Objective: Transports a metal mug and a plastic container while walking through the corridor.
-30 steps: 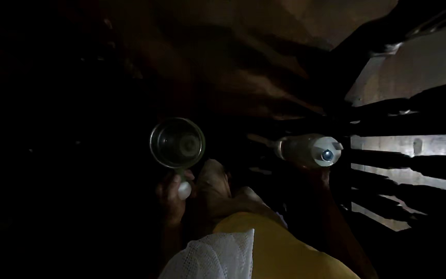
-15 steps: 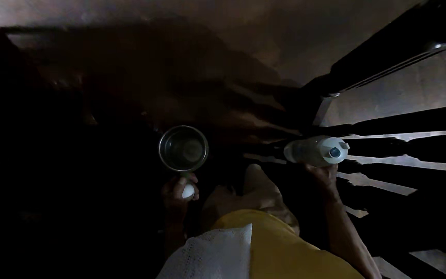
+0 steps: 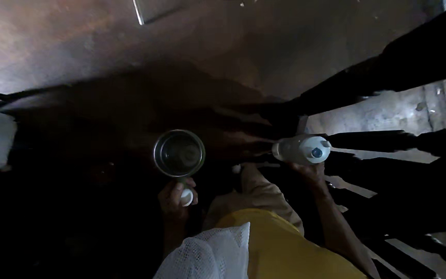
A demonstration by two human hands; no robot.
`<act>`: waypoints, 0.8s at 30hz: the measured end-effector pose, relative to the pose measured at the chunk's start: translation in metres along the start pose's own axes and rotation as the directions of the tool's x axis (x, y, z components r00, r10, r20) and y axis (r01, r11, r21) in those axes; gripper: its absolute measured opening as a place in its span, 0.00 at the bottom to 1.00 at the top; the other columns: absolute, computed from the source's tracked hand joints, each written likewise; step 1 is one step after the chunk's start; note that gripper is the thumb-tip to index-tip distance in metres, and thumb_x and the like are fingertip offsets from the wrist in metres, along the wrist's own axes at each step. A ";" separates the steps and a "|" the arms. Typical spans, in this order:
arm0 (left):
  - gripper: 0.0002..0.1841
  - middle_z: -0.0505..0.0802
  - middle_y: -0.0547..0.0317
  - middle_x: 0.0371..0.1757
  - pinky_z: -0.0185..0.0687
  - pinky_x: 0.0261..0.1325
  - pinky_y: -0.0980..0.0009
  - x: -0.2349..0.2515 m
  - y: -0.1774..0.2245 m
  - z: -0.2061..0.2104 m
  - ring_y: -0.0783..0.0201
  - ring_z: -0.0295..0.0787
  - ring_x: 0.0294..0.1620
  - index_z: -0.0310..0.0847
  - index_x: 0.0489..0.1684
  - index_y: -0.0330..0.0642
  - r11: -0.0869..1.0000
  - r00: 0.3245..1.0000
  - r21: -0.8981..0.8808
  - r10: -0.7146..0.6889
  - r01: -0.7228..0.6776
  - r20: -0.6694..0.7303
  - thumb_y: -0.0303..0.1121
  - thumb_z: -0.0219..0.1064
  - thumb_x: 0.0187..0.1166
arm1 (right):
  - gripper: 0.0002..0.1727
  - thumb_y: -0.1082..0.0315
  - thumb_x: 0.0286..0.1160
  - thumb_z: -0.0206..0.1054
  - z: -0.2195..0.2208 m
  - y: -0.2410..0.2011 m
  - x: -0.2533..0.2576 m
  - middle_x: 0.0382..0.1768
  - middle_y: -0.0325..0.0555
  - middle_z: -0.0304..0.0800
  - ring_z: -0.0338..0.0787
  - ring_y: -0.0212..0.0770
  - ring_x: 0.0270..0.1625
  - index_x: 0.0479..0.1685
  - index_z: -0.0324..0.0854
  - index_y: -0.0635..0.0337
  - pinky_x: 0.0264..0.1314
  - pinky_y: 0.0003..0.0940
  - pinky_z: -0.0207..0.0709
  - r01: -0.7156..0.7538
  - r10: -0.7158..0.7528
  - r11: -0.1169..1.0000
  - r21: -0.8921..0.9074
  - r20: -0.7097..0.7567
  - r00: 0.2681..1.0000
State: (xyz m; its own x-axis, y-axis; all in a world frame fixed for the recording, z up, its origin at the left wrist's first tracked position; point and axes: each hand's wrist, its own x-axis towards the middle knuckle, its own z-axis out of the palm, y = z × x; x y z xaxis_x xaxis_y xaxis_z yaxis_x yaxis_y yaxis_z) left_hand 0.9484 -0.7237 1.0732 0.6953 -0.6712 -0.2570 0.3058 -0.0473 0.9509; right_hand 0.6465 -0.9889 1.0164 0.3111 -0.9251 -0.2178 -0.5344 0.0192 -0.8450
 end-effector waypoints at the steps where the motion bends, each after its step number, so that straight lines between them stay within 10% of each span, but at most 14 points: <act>1: 0.18 0.95 0.63 0.35 0.85 0.19 0.75 0.004 0.013 0.005 0.70 0.86 0.18 0.89 0.42 0.45 1.000 1.000 0.001 0.000 0.000 -0.007 0.49 0.59 0.86 | 0.49 0.54 0.42 0.92 -0.001 -0.010 0.005 0.59 0.51 0.91 0.90 0.36 0.62 0.69 0.75 0.69 0.70 0.37 0.86 0.006 -0.006 1.000 0.007 0.014 1.000; 21: 0.19 0.94 0.65 0.37 0.81 0.14 0.77 0.130 0.186 0.052 0.72 0.84 0.16 0.87 0.41 0.49 0.989 0.988 0.058 0.140 -0.136 -0.064 0.52 0.59 0.86 | 0.49 0.46 0.43 0.89 -0.009 -0.189 0.154 0.57 0.55 0.91 0.91 0.46 0.62 0.71 0.77 0.63 0.68 0.52 0.83 0.033 -0.035 0.998 -0.044 -0.043 0.998; 24: 0.22 0.94 0.65 0.38 0.82 0.15 0.75 0.156 0.216 0.063 0.71 0.84 0.18 0.89 0.43 0.50 0.994 0.994 0.037 0.104 -0.103 -0.036 0.59 0.64 0.81 | 0.39 0.54 0.59 0.86 -0.020 -0.228 0.183 0.62 0.56 0.89 0.88 0.45 0.67 0.71 0.79 0.63 0.73 0.48 0.79 -0.132 0.135 0.990 -0.047 0.048 0.990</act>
State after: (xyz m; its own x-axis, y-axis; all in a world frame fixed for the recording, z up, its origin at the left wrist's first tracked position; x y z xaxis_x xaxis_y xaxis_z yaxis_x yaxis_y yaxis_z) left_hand 1.0818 -0.8853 1.2492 0.7461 -0.6456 -0.1627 0.2088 -0.0052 0.9780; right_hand 0.8094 -1.1702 1.1791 0.2740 -0.8947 -0.3529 -0.6068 0.1238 -0.7851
